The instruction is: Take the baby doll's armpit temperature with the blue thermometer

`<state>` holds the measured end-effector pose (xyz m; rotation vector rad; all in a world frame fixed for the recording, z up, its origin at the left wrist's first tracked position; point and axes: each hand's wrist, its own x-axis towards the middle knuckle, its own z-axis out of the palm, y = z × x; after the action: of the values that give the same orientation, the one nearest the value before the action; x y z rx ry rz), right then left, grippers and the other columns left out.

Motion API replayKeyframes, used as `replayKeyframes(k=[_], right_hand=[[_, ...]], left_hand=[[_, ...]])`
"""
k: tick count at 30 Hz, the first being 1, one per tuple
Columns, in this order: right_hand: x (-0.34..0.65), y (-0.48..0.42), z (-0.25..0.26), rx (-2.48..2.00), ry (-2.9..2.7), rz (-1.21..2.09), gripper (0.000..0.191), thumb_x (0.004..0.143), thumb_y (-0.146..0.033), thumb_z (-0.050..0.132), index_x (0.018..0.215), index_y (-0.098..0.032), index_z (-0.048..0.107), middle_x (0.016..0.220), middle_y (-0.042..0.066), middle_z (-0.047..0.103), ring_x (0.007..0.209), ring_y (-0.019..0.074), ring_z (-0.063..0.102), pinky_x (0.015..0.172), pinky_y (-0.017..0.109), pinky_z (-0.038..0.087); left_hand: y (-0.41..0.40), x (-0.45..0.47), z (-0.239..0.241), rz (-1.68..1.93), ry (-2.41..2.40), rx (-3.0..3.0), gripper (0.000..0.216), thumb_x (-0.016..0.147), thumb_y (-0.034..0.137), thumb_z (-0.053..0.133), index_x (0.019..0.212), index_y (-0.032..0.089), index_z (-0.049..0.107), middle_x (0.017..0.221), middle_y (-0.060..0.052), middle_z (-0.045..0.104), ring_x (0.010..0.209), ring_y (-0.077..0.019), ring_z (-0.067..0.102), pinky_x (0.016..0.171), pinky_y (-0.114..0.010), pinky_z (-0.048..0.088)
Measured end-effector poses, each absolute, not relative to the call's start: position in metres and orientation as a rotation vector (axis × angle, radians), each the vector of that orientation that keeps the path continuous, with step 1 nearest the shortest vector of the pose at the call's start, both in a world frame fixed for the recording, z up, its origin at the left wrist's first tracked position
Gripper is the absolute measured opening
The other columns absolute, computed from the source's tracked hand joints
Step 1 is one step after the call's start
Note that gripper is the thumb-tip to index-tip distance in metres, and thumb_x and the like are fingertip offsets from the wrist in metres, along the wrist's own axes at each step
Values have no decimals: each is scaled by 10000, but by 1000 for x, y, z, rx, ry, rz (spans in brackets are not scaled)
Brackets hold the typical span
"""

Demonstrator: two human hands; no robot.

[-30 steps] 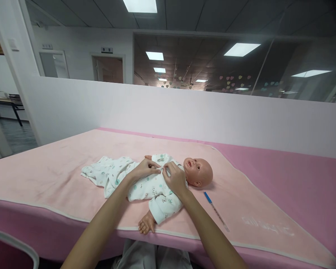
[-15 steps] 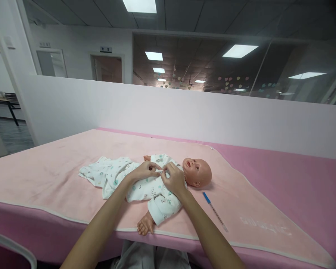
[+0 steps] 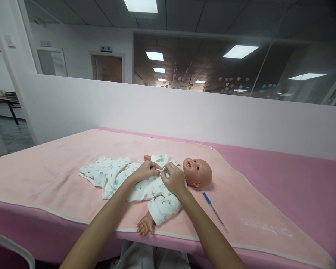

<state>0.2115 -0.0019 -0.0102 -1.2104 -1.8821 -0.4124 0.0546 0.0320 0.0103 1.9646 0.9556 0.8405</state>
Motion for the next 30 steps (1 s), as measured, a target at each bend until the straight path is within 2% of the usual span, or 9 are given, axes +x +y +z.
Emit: replayKeyframes(k=[8,13,18,25,27,28,29,30], right_hand=[[211,-4,-8,-1196,-1877,-389,116,789,-164,423,727,-189,517,701,4,564,638,115,503,557,223,286],[211,-3,-9,-1208,-1846,-412,146,810,-164,415,762,-191,551,711,6,565,660,113,516,573,216,303],[211,-1,-11,-1216,-1843,-408,145,801,-157,427,735,-197,550,704,-1,568,634,112,504,581,228,299],[212,0,-12,-1269,-1833,-398,111,769,-141,450,705,-195,523,691,-7,562,650,120,501,573,232,288],[211,1,-12,-1270,-1829,-399,112,768,-137,443,718,-194,525,702,-4,564,664,123,506,576,234,290],[211,0,-11,-1269,-1828,-396,113,768,-133,441,722,-193,525,704,-3,564,663,123,505,576,235,291],[211,0,-10,-1269,-1825,-394,116,768,-130,438,722,-192,525,701,-3,563,657,123,503,575,236,290],[211,0,-10,-1270,-1823,-391,117,768,-129,436,718,-191,522,696,-3,561,649,123,500,571,237,288]], left_hand=[[28,51,18,808,896,1888,347,663,407,605,848,114,620,508,80,186,483,-73,188,481,-227,155],[23,52,22,861,785,1895,411,654,403,620,988,171,561,553,77,185,505,-76,207,489,-204,198],[27,56,15,933,867,2008,298,714,422,552,783,141,619,533,67,168,498,-79,197,479,-221,160],[26,59,11,895,1125,2338,231,712,342,537,809,176,665,496,42,343,489,-99,344,506,-228,266],[9,62,19,978,1167,2424,260,723,324,515,893,192,662,631,-13,492,626,-152,465,591,-263,350],[-4,65,23,1083,1167,2459,301,724,317,515,974,206,641,788,-54,549,773,-199,500,680,-302,380],[-19,67,26,1238,1120,2465,387,729,309,512,1103,230,574,996,-83,544,952,-246,473,792,-354,375],[-36,69,28,1357,1054,2430,504,739,317,510,1236,262,450,1182,-83,469,1089,-274,406,869,-392,351]])
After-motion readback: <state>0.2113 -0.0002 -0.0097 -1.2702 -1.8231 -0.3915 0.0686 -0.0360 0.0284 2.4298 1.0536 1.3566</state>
